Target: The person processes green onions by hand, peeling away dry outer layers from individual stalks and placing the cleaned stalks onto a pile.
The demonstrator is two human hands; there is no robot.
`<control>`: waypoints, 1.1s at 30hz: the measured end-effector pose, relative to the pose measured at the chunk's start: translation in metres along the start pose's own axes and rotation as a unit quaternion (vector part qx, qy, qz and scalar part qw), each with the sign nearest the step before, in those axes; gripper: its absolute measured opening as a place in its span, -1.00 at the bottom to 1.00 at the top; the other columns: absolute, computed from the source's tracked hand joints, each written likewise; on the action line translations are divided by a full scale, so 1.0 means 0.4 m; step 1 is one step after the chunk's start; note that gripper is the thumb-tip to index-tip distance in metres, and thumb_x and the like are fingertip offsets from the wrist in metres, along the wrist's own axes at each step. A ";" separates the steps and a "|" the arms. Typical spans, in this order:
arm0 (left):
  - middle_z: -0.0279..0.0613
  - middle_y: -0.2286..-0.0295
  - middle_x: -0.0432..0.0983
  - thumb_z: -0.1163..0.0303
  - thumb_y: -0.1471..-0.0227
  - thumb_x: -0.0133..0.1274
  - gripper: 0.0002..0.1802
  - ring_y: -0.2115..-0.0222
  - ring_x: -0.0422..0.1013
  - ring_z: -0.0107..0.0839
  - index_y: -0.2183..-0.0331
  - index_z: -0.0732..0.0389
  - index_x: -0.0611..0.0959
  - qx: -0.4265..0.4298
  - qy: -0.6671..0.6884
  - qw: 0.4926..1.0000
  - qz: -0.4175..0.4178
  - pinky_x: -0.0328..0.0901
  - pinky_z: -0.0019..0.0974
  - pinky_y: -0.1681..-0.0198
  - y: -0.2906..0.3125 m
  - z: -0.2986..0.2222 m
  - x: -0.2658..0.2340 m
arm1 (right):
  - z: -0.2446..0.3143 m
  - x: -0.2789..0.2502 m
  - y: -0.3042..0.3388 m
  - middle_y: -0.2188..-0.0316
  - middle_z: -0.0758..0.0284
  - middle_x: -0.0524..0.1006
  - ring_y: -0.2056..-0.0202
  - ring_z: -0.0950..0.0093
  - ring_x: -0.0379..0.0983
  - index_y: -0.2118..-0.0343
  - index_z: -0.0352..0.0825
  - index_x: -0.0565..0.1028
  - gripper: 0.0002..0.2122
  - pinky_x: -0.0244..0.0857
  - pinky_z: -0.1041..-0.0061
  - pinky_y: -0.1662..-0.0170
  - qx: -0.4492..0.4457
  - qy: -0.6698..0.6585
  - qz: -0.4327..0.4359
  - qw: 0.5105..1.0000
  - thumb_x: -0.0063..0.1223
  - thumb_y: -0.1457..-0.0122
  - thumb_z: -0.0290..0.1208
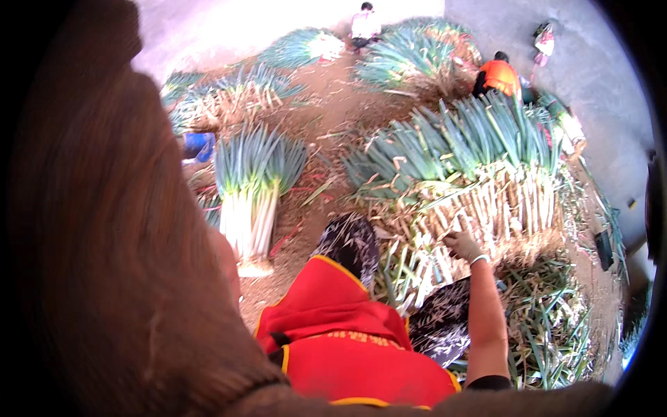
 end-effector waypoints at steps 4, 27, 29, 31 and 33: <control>-0.08 0.07 0.38 0.30 0.20 0.31 -0.35 0.04 0.32 -0.21 0.03 0.23 0.48 -0.001 -0.002 0.994 -0.110 0.25 -0.22 0.00 -0.032 0.063 -0.099 | 0.026 -0.004 0.034 0.50 0.22 0.59 0.51 0.44 0.56 0.21 -0.40 0.55 -0.62 0.40 0.42 0.42 0.035 -0.033 0.012 0.999 0.06 -0.12 -0.13; -0.08 0.03 0.32 0.29 0.26 0.36 -0.25 0.00 0.28 -0.16 -0.02 0.21 0.44 0.053 0.009 0.976 -0.210 0.25 -0.18 -0.01 -0.193 0.072 -0.155 | -0.121 -0.003 -0.050 0.50 0.19 0.59 0.44 0.34 0.54 0.25 -0.31 0.58 -0.63 0.38 0.31 0.31 -0.015 0.046 -0.010 0.999 0.04 -0.13 -0.05; -0.08 0.03 0.32 0.29 0.26 0.36 -0.24 0.00 0.27 -0.16 -0.02 0.21 0.44 0.051 -0.018 0.982 -0.184 0.25 -0.17 -0.02 -0.185 0.071 -0.134 | -0.026 0.056 -0.056 0.49 0.16 0.59 0.43 0.31 0.55 0.26 -0.32 0.59 -0.62 0.39 0.31 0.27 0.019 0.028 0.034 0.999 0.03 -0.12 -0.05; -0.08 0.02 0.31 0.29 0.26 0.37 -0.23 0.00 0.27 -0.15 -0.03 0.20 0.43 0.054 -0.012 0.981 -0.183 0.25 -0.17 -0.02 -0.165 0.069 -0.136 | 0.050 0.028 0.008 0.49 0.15 0.59 0.42 0.29 0.54 0.28 -0.34 0.59 -0.62 0.39 0.30 0.27 0.030 0.078 0.014 0.996 0.01 -0.13 -0.07; -0.08 0.02 0.31 0.29 0.27 0.37 -0.22 -0.01 0.26 -0.15 -0.03 0.20 0.43 0.057 0.010 0.979 -0.196 0.25 -0.17 -0.02 -0.143 0.092 -0.120 | 0.006 -0.016 0.022 0.39 0.24 0.60 0.48 0.46 0.56 0.16 -0.37 0.54 -0.61 0.42 0.45 0.43 0.034 0.157 -0.003 0.987 0.03 -0.12 -0.13</control>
Point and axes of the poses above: each hand's wrist, its own y-axis away from the middle knuckle, its own x-axis out of the palm, z = x × y, the point moved 10 cm from there along -y, towards the middle knuckle
